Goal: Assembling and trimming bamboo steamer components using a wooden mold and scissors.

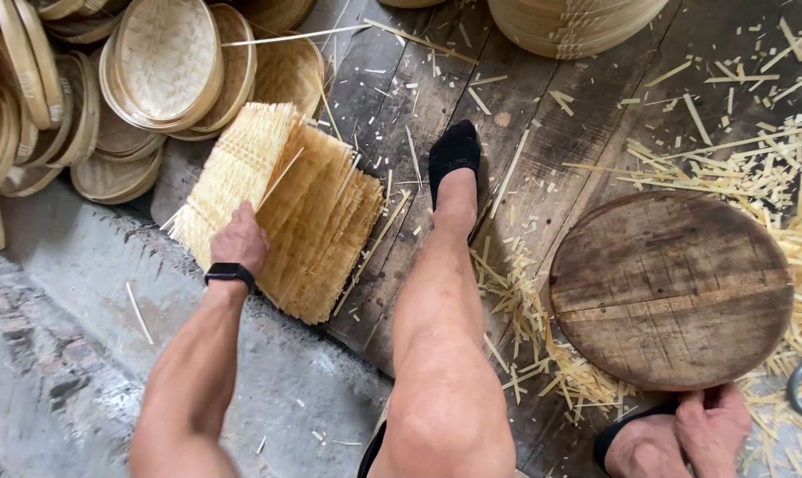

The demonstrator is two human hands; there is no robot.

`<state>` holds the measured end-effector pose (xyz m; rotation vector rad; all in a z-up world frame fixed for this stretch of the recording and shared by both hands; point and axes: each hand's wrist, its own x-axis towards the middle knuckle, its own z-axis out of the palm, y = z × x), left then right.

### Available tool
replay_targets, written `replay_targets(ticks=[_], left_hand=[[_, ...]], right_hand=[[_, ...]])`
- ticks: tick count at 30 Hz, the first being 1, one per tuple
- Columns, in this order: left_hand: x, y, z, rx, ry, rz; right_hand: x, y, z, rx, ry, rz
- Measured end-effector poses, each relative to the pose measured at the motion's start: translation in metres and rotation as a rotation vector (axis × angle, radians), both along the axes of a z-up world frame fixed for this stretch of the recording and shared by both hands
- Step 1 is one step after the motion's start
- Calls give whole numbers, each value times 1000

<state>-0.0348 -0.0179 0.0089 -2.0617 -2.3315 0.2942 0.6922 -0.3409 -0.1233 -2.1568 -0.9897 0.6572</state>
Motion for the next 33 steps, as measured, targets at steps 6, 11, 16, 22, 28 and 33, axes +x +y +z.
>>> replay_targets(ticks=[6, 11, 16, 22, 28, 33], left_hand=[[74, -74, -28, 28, -163, -278], [96, -92, -84, 135, -322, -253], [52, -68, -16, 18, -534, 194], [19, -39, 193, 786, 61, -102], [173, -87, 332, 744, -221, -522], [330, -90, 325, 501, -273, -1391]], right_hand=[[5, -2, -14, -19, -2, -39], [7, 2, -2, -70, -96, -2], [-3, 5, 4, 126, 80, 6], [3, 3, 4, -88, -144, 3], [10, 11, 47, -187, -138, 128], [24, 14, 111, 75, 335, -168]])
